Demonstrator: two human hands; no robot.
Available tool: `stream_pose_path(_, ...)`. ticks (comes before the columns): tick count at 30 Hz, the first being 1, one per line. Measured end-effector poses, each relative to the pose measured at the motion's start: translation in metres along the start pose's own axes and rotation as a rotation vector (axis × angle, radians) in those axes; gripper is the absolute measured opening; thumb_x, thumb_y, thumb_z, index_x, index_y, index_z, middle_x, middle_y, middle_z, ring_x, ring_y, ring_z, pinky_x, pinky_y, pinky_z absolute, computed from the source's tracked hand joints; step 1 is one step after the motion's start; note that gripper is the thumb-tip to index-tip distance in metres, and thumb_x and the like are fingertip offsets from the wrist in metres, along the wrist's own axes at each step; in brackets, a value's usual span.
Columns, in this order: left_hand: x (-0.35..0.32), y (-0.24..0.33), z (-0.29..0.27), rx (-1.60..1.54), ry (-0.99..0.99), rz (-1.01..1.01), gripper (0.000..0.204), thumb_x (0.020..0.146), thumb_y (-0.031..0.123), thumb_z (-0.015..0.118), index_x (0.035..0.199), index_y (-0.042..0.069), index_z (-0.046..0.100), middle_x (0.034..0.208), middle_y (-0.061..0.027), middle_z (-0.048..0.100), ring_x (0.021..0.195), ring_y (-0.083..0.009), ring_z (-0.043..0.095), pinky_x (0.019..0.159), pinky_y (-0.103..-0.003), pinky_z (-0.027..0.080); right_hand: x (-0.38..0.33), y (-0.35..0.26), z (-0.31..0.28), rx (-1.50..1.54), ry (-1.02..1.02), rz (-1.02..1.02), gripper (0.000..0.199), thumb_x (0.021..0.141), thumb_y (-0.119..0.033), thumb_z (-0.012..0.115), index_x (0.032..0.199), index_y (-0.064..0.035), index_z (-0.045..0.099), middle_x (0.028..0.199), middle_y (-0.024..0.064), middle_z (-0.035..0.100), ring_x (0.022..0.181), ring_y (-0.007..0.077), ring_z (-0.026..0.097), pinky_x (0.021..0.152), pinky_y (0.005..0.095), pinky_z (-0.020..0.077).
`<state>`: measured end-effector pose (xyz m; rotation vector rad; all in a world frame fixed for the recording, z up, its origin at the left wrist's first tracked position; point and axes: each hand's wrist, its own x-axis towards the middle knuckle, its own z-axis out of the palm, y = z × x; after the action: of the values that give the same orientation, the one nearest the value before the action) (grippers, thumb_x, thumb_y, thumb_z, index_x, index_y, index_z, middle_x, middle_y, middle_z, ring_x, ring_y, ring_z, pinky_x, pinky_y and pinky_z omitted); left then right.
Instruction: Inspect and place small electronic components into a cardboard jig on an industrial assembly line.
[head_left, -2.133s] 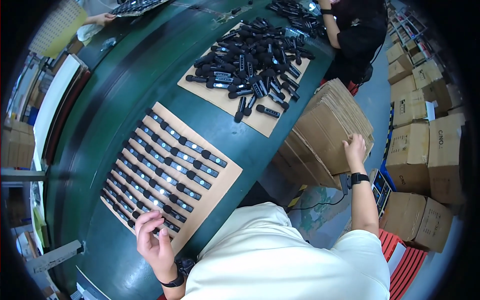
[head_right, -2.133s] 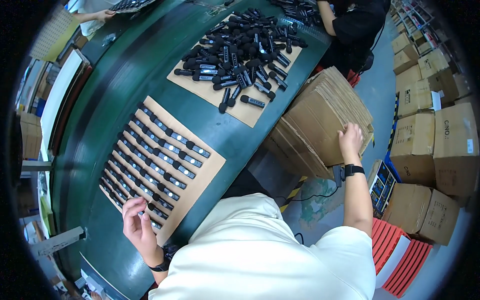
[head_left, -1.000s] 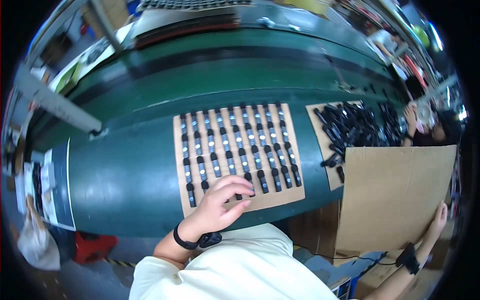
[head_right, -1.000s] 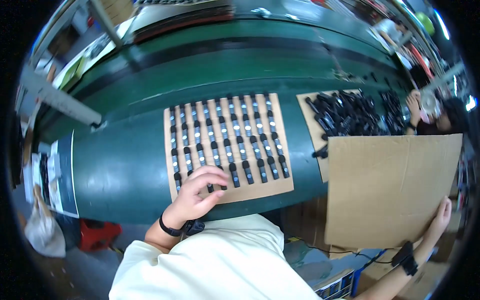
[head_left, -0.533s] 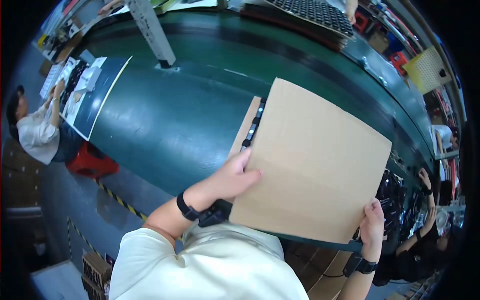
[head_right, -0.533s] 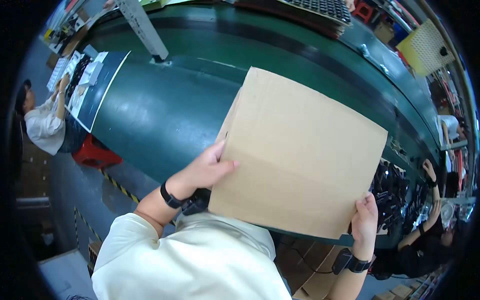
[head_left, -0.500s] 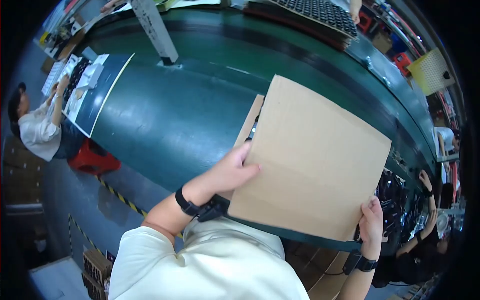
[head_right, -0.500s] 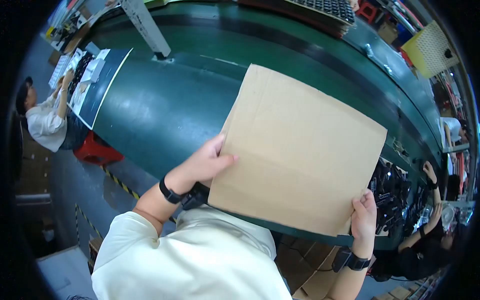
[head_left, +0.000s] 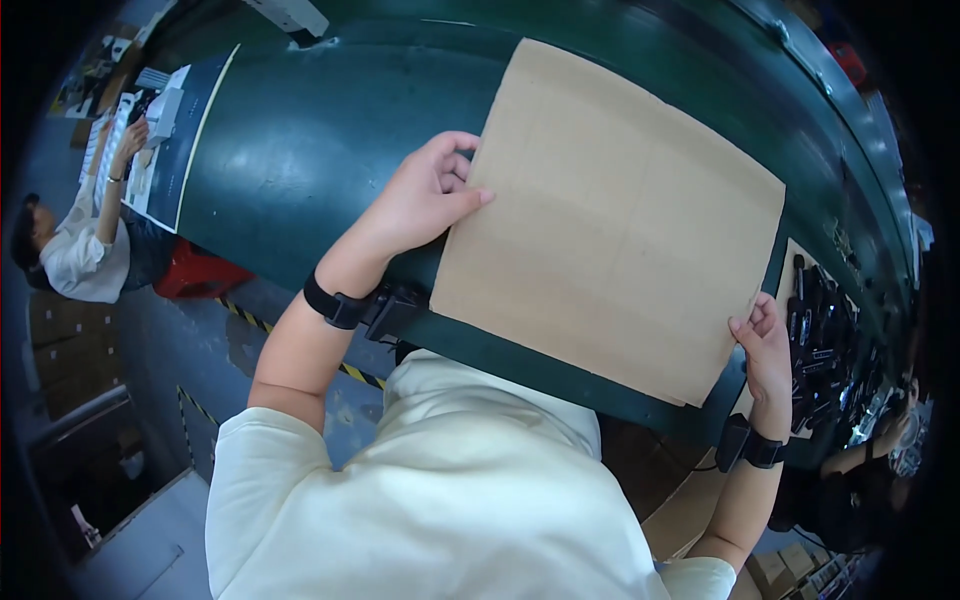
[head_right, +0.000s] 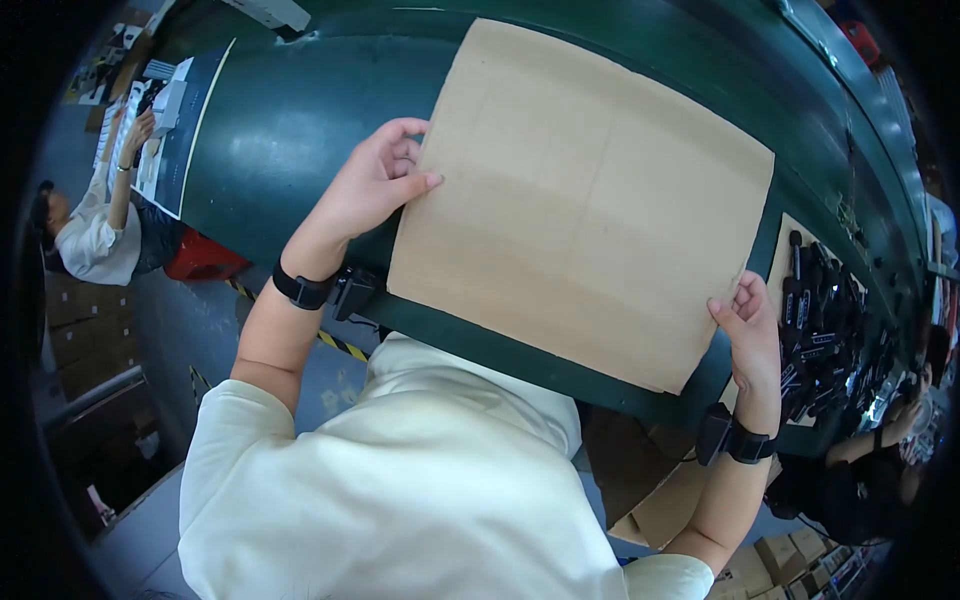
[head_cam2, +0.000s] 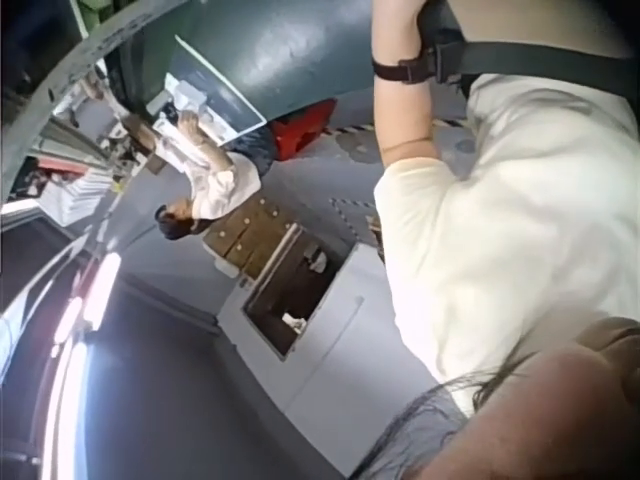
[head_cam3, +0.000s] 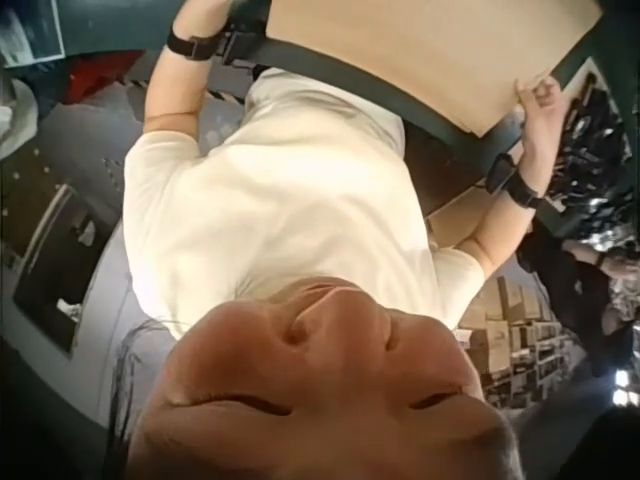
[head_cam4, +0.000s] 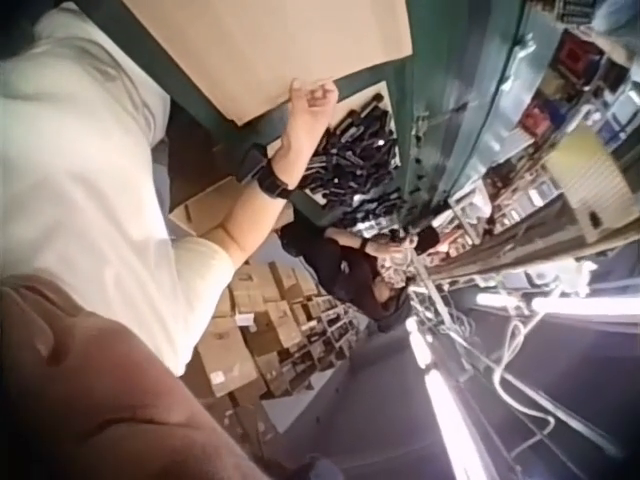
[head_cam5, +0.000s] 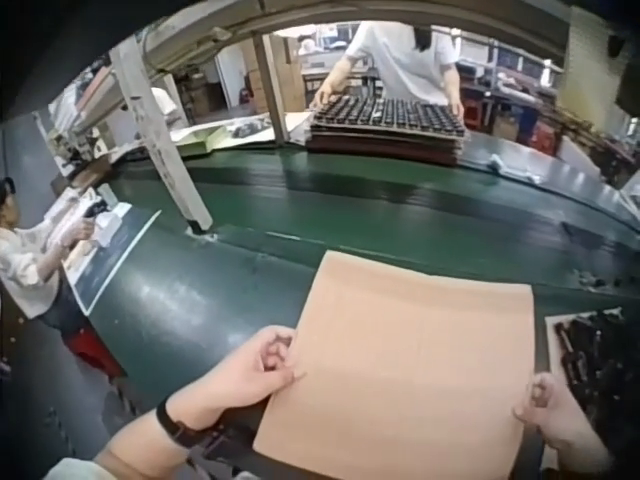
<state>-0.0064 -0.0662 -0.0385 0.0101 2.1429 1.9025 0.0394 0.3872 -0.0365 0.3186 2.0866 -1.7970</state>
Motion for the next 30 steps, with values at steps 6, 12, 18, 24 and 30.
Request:
stream_pose_path(6,-0.006,-0.002,-0.006,0.017,-0.016,-0.022,0.045,0.089,0.000,0.065,0.130,-0.005,0.045,0.093,-0.0056,0.061,0.081,-0.0100,0.063,0.070,-0.023,0.051,-0.007,0.006,0.005,0.014,-0.009,0.004,0.033,0.087,0.000,0.067,0.115,-0.0047,0.051,0.105,0.0016,0.064,0.098,0.0098,0.059,0.090,0.0237,0.0438)
stream_pose_path(12,-0.002,-0.006,-0.014,-0.021,-0.034,-0.008,0.046,0.089,0.002,0.065,0.131,-0.003,0.047,0.093,-0.0051,0.060,0.078,-0.0095,0.062,0.070,-0.023,0.051,-0.009,0.000,0.011,0.000,-0.026,-0.012,0.036,0.086,-0.001,0.068,0.117,-0.0039,0.051,0.103,0.0005,0.062,0.096,0.0087,0.057,0.090,0.0224,0.0434)
stream_pose_path(18,-0.003,-0.014,-0.023,0.282,-0.015,0.011,0.050,0.087,0.005,0.067,0.132,-0.003,0.047,0.102,-0.0092,0.061,0.085,-0.0144,0.062,0.077,-0.028,0.052,-0.013,0.012,0.011,-0.099,0.024,0.018,0.041,0.084,0.000,0.069,0.121,-0.0025,0.051,0.104,0.0006,0.061,0.093,0.0080,0.056,0.087,0.0215,0.0443)
stream_pose_path(24,-0.023,-0.014,-0.015,0.201,-0.061,0.078,0.060,0.088,0.008,0.067,0.141,-0.001,0.040,0.133,-0.0192,0.051,0.119,-0.0268,0.055,0.097,-0.037,0.049,-0.026,0.013,0.022,-0.196,0.101,-0.020,0.044,0.081,0.005,0.068,0.122,-0.0011,0.051,0.100,-0.0001,0.058,0.083,0.0070,0.053,0.080,0.0211,0.0454)
stream_pose_path(30,-0.037,-0.019,0.001,0.063,-0.119,0.137,0.069,0.090,0.003,0.063,0.149,-0.002,0.028,0.149,-0.0212,0.036,0.138,-0.0291,0.039,0.110,-0.041,0.038,-0.031,0.019,0.024,-0.151,0.130,-0.025,0.048,0.079,0.007,0.069,0.122,-0.0027,0.051,0.096,-0.0003,0.056,0.080,0.0064,0.051,0.074,0.0198,0.0455)
